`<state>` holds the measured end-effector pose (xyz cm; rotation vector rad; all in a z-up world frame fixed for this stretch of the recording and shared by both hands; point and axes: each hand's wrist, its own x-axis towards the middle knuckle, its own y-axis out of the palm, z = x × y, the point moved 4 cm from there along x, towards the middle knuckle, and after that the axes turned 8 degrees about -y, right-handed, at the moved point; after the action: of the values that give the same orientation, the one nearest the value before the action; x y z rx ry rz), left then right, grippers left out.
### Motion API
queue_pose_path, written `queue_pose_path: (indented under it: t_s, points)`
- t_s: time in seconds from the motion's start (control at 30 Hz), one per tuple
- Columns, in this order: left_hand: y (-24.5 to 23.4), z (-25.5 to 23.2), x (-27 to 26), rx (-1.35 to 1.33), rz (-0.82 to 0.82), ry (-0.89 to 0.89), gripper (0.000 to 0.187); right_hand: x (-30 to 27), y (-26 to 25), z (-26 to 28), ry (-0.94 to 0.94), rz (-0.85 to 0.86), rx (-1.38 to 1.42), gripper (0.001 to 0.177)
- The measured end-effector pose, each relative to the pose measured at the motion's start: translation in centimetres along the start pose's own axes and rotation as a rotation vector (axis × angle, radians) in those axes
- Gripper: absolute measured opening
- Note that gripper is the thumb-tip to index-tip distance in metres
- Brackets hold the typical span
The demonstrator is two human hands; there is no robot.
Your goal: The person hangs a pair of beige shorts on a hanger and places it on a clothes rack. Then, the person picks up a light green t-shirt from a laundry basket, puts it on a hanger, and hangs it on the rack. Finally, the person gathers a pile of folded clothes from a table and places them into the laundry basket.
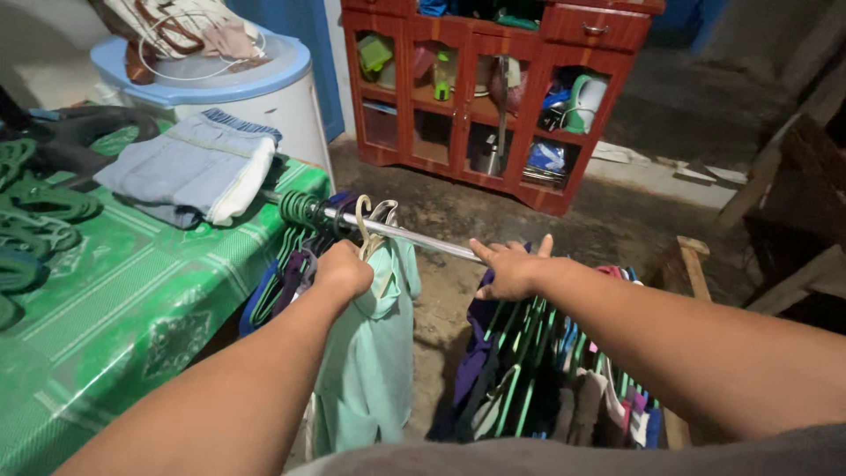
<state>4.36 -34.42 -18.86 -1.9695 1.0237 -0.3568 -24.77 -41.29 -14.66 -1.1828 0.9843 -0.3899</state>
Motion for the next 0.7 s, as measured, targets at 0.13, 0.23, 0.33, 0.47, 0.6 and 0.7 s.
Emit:
queue_pose_path:
  t_s: [0.13,0.23,0.33,0.47,0.6,0.7]
  points:
    - [0.6,0.6,1.7,0.021,0.034,-0.007,0.029,0.7,0.1,0.6,-0.010,-0.004,0.017,0.112]
    - [1.1,0.9,3.1,0.046,0.064,-0.015,0.028,0.7,-0.1,0.9,-0.024,0.031,0.049,0.114]
    - [2.0,1.7,5.1,0.075,0.089,0.002,0.028,1.3,0.1,0.8,-0.071,0.042,0.088,0.115]
    - [3.7,2.9,8.2,0.145,0.088,0.046,0.030,2.7,0.5,0.3,-0.171,0.007,0.170,0.119]
    - [4.8,3.5,9.8,0.130,0.142,0.017,0.031,2.7,0.7,0.3,-0.116,0.025,0.196,0.121]
    - [5.3,3.7,9.8,0.054,0.182,-0.004,0.032,1.7,0.1,0.9,-0.088,0.019,0.191,0.124]
